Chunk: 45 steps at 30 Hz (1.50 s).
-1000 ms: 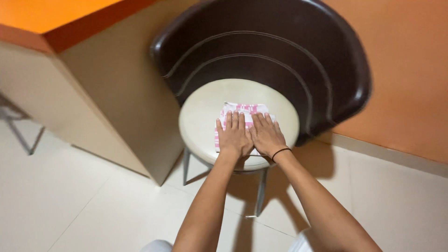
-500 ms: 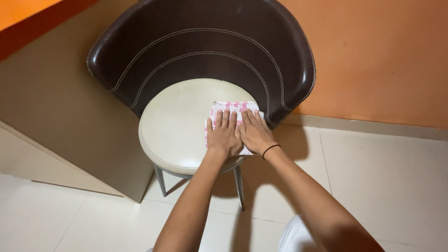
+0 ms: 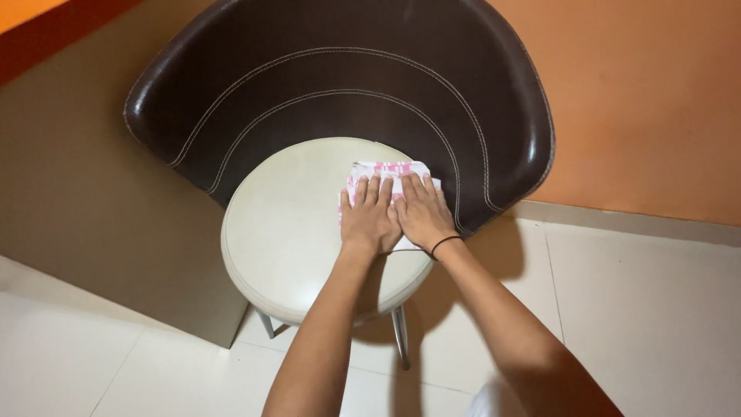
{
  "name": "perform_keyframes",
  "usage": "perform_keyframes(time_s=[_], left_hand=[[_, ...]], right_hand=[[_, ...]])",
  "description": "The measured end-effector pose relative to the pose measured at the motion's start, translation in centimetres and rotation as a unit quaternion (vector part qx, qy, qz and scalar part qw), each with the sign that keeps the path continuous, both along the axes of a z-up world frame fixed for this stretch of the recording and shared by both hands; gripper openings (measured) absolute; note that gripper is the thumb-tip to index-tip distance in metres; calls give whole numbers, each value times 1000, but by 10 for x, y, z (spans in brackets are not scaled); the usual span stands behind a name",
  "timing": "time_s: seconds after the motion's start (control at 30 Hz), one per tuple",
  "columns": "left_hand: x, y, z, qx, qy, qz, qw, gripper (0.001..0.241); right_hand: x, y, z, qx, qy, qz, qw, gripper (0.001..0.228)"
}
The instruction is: The person wipes a chair seat and backrest, then an orange table, and finally a bedside table using a pink and white checkered cloth. The person moves a cup and glass on the table to wipe underneath them.
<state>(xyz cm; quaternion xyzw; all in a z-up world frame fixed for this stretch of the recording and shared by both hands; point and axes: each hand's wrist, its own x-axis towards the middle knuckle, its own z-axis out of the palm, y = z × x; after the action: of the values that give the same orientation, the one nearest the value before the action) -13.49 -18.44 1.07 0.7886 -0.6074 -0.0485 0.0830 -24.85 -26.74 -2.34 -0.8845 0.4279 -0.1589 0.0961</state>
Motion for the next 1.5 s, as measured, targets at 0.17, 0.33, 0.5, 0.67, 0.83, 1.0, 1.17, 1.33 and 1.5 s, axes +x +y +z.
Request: perform_keyframes(time_s=[0.17, 0.33, 0.5, 0.67, 0.83, 1.0, 1.17, 1.33, 1.5], left_hand=[[11, -28, -8, 5, 2, 3, 1000, 65], [8, -28, -8, -84, -7, 38, 996, 72], [5, -18, 7, -80, 22, 50, 995, 68], [4, -17, 7, -102, 9, 44, 994, 65], [1, -15, 12, -83, 9, 39, 996, 67], [2, -16, 11, -94, 11, 36, 995, 65], [5, -15, 9, -86, 16, 32, 996, 66], [12, -20, 4, -78, 9, 28, 997, 66], [23, -35, 20, -61, 10, 20, 998, 70]], right_hand=[[14, -21, 0, -4, 12, -19, 1000, 62], [14, -24, -8, -72, -17, -31, 997, 60], [16, -24, -13, -78, -30, -36, 996, 60], [17, -24, -12, -89, -15, -44, 995, 58], [15, -25, -11, -72, -19, -42, 996, 58], [15, -19, -4, -73, -21, -45, 996, 59], [18, -21, 0, -46, 19, -35, 998, 60], [25, -35, -13, -24, 47, -29, 998, 63], [29, -48, 17, 46, 82, -2, 996, 66]])
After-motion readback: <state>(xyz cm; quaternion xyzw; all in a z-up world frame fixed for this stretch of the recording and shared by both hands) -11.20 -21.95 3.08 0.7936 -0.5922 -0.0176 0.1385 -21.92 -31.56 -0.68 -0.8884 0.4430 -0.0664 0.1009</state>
